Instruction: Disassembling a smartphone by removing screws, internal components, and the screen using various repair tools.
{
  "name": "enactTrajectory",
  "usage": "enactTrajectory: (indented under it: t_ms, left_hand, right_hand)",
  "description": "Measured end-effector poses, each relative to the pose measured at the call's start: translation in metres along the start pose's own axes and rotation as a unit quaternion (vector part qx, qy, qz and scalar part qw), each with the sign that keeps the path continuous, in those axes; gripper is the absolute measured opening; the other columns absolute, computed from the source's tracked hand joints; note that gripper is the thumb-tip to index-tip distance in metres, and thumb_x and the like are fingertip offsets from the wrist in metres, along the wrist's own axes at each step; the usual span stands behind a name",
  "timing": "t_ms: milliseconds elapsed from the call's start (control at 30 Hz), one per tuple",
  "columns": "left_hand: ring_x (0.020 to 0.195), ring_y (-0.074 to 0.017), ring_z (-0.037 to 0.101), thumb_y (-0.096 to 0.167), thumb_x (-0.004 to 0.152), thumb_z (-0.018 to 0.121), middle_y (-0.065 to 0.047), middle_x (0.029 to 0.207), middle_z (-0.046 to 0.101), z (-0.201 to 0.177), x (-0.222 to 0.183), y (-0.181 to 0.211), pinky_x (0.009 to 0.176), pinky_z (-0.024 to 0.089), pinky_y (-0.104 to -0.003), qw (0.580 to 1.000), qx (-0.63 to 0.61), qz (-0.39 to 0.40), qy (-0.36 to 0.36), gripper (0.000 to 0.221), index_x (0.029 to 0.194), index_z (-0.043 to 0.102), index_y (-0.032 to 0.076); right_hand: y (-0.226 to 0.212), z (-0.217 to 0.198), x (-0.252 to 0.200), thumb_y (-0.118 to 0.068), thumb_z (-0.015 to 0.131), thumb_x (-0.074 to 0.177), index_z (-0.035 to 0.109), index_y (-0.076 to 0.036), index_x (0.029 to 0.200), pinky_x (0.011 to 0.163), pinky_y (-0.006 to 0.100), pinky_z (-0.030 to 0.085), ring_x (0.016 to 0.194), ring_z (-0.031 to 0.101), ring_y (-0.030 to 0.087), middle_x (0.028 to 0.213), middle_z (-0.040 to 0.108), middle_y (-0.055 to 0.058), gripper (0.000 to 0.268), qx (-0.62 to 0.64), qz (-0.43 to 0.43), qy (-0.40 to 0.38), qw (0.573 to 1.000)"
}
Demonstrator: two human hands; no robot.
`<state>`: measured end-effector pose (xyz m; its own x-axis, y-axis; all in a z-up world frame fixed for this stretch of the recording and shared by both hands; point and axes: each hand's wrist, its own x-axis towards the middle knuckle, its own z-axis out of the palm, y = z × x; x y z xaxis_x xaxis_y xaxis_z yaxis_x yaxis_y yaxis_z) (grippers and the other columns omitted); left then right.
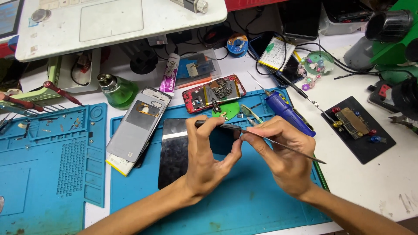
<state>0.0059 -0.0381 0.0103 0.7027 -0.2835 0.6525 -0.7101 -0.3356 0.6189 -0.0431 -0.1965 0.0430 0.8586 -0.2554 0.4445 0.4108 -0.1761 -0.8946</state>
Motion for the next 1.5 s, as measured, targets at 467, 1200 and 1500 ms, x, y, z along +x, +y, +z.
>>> enactTrajectory:
  t_ms: [467, 1200, 1500]
  left_hand:
    - [0.109, -0.0342, 0.046, 0.01, 0.089, 0.079, -0.015, 0.118, 0.048, 0.003, -0.01, -0.008, 0.089, 0.046, -0.048, 1.0, -0.004, 0.027, 0.015, 0.066, 0.139, 0.037, 0.013]
    - [0.126, -0.0417, 0.05, 0.005, 0.09, 0.076, -0.03, 0.144, 0.035, -0.007, 0.008, -0.001, 0.109, 0.047, -0.055, 0.995, -0.074, 0.042, -0.057, 0.071, 0.143, 0.029, 0.014]
    - [0.122, -0.039, 0.059, 0.009, 0.094, 0.078, -0.028, 0.158, 0.022, 0.0, 0.01, -0.008, 0.111, 0.05, -0.053, 0.996, -0.083, 0.039, -0.018, 0.062, 0.136, 0.033, 0.015]
  right_hand:
    - [-0.011, -0.003, 0.009, 0.002, 0.077, 0.085, 0.074, -0.002, 0.097, 0.076, 0.025, 0.064, 0.08, 0.076, 0.019, 0.088, 0.074, 0.012, 0.013, -0.08, -0.064, -0.065, 0.993]
    - [-0.007, -0.02, 0.021, -0.013, 0.065, 0.094, 0.074, 0.002, 0.1, 0.077, 0.028, 0.063, 0.083, 0.076, 0.022, 0.092, 0.075, 0.012, 0.018, -0.028, -0.138, -0.169, 0.975]
    - [-0.018, -0.013, 0.015, -0.003, 0.073, 0.092, 0.074, -0.003, 0.109, 0.084, 0.027, 0.06, 0.089, 0.071, 0.019, 0.1, 0.071, 0.013, 0.018, -0.181, -0.097, -0.097, 0.974]
